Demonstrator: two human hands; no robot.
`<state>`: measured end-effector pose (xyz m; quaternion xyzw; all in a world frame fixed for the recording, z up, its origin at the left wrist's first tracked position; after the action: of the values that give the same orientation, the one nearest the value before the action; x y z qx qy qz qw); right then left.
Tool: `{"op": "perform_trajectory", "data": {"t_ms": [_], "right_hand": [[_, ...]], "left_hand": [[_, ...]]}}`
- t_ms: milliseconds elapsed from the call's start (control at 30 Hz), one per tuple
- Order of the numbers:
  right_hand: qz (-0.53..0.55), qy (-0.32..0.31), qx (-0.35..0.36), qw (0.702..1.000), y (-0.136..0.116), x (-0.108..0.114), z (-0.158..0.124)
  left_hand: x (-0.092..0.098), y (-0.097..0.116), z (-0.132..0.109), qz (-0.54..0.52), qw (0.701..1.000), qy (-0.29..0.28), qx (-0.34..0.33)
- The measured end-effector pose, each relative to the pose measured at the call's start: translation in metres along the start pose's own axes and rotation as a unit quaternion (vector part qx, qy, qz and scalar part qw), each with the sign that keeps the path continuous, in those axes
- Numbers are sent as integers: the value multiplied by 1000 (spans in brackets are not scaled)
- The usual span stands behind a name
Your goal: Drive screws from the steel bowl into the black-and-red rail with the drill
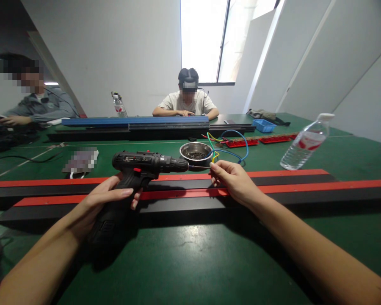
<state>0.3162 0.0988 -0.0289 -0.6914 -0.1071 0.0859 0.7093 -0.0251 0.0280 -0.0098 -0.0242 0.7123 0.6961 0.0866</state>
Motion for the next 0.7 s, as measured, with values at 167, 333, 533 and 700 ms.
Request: {"op": "perform_trajectory", "data": {"t_ms": [167, 333, 533, 700], "right_hand": [[6, -8, 0, 1000, 2, 1, 2], [0, -5, -2, 1000, 2, 0, 1], [-31, 3, 3, 1000, -3, -2, -1], [-170, 50, 71, 982, -16, -13, -11]], "left_hand": [[-1, 0, 0, 9, 1000, 1, 3], [-3, 3, -1, 2, 1000, 6, -2], [0, -2, 1, 3, 1000, 24, -12], [20, 20, 5, 86, 993, 26, -74]]}}
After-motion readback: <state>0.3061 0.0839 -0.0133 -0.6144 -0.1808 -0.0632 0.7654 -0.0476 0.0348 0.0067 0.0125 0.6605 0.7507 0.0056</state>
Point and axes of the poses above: each hand's wrist, its own z-axis towards the middle knuckle, its own x-axis out of the back of the hand, y = z × x, the point moved 4 cm from there along z, towards the middle knuckle, and after that the axes turned 11 degrees about -x, right-handed, at the moved point
